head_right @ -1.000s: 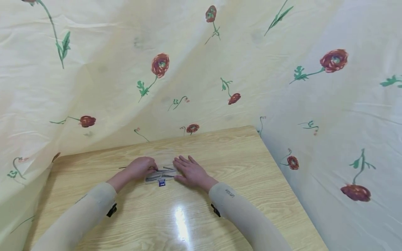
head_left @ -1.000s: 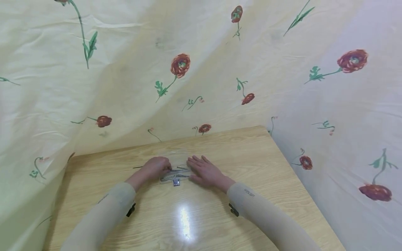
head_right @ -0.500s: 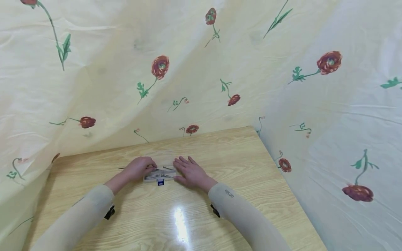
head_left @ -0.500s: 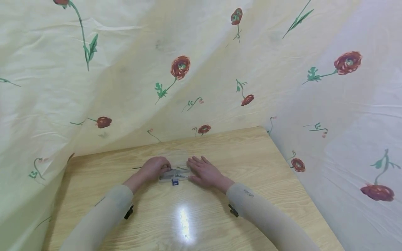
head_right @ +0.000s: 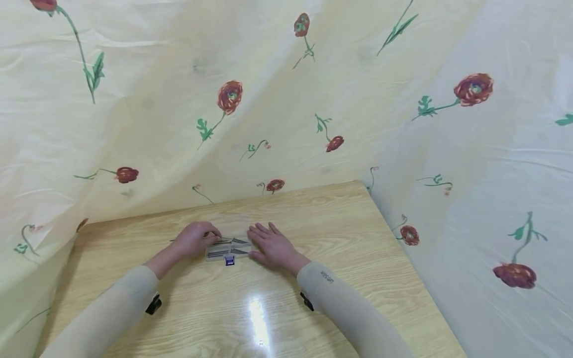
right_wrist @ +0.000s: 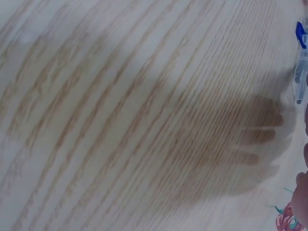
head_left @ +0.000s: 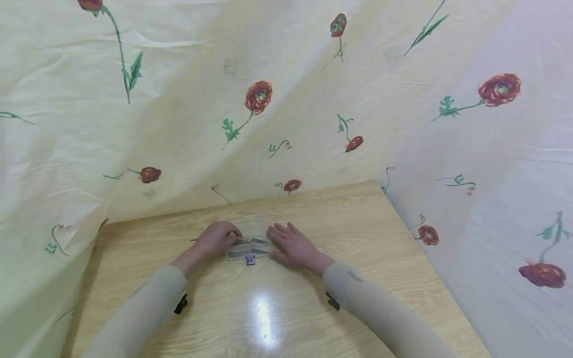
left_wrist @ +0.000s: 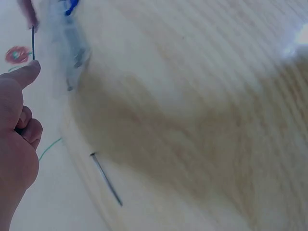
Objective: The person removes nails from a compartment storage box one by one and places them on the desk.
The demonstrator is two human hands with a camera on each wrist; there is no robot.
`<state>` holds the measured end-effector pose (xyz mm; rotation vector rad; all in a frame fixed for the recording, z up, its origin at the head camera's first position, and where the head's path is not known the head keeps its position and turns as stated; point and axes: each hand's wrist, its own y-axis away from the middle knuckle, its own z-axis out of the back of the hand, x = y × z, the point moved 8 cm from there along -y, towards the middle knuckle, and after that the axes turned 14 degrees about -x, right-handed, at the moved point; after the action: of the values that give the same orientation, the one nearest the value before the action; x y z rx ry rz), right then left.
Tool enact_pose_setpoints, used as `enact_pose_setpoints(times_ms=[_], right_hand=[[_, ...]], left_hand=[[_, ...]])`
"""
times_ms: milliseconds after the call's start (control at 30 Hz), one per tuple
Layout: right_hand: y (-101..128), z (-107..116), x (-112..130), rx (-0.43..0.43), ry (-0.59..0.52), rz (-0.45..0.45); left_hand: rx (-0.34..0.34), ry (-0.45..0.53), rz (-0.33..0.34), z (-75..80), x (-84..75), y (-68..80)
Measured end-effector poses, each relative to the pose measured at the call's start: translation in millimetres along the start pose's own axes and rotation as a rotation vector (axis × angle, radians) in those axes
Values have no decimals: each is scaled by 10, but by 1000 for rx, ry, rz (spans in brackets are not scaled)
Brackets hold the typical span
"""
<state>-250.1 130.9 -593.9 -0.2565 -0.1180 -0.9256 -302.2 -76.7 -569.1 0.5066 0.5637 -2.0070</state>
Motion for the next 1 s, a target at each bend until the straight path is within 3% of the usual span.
enact_pose_setpoints(times_ms=[233, 533, 700, 1000], right_hand=[[4, -23, -17, 24, 29, 10], [-12, 33, -63, 12, -17, 27], [-6, 24, -83, 24, -7, 30], [-18, 60, -16, 20, -27, 42]], left_hand=[[-73, -28, -21, 360, 112, 123], [-155, -73, 37, 759, 486, 490], [-167, -81, 59, 776, 672, 662], [-201, -70, 102, 588, 910, 828]])
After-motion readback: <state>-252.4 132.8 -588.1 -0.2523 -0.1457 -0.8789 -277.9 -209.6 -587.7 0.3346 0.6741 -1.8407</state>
